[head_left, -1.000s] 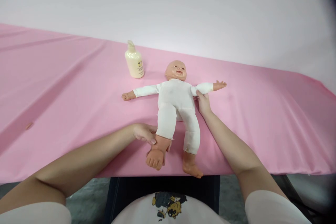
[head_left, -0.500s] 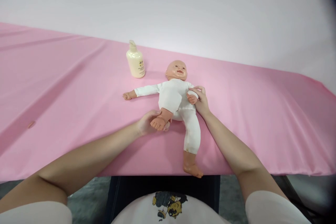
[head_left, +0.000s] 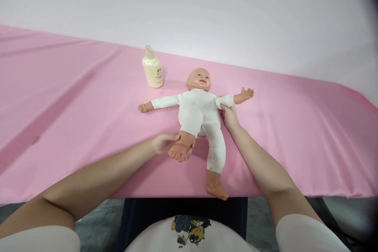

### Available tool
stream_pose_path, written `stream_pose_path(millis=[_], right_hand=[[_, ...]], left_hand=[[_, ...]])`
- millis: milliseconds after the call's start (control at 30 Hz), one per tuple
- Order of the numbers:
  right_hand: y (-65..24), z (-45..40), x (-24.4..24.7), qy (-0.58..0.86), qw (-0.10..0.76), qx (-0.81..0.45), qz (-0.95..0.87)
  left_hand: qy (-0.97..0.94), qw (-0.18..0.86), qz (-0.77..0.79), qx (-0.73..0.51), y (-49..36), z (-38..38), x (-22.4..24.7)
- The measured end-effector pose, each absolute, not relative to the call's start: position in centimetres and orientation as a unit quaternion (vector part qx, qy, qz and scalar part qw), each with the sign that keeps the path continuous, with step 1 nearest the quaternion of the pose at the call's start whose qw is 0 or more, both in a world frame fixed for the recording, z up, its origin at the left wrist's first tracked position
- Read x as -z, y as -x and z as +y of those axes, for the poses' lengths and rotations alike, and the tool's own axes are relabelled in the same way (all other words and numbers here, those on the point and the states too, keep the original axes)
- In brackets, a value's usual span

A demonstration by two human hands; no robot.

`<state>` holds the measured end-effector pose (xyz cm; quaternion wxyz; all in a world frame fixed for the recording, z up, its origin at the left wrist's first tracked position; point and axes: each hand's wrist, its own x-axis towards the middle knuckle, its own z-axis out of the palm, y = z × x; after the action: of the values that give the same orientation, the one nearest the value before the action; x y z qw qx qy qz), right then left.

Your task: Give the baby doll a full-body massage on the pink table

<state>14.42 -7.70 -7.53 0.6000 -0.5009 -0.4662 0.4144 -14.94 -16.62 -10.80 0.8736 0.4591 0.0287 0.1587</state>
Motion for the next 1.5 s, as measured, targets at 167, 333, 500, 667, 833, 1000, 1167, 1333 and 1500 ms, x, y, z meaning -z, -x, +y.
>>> stream_pose_path(millis=[167,333,500,667,833,1000,1167,1333,1500], right_hand=[[-14.6,-7.6,7.3,0.477,0.642,-0.451,-0.396],[-14.8,-7.4,7.6,0.491,0.640,-0.440,-0.395],[-14.8,-7.4,8.2,0.509,0.595,-0.387,-0.487],[-14.6,-8.2,7.6,0.503,0.521,-0.230,-0.651],[-14.4,-8.8,7.1,0.490,0.450,-0.147,-0.732],[-14.4,-9.0,7.0,0.492,0.420,-0.118,-0.754],[-14.5,-9.0,7.0,0.479,0.420,-0.114,-0.762],[-14.4,-9.0,7.0,0.493,0.412,-0.111,-0.758],[-14.4,-9.1,7.0,0.491,0.415,-0.105,-0.758]], left_hand=[[-0.516,0.851,-0.059,-0.070,15.2,-16.9,8.9],[-0.563,0.821,-0.050,-0.078,15.7,-16.9,7.8],[-0.478,0.876,-0.018,-0.061,15.8,-16.4,9.0],[-0.398,0.900,0.052,-0.172,15.4,-15.7,10.5],[-0.357,0.904,0.055,-0.229,15.0,-15.7,10.7],[-0.357,0.900,0.052,-0.243,14.5,-15.7,10.7],[-0.369,0.896,0.047,-0.244,14.4,-15.7,11.0],[-0.401,0.882,0.047,-0.244,14.6,-15.5,10.9],[-0.411,0.874,0.052,-0.254,14.6,-15.4,10.9]])
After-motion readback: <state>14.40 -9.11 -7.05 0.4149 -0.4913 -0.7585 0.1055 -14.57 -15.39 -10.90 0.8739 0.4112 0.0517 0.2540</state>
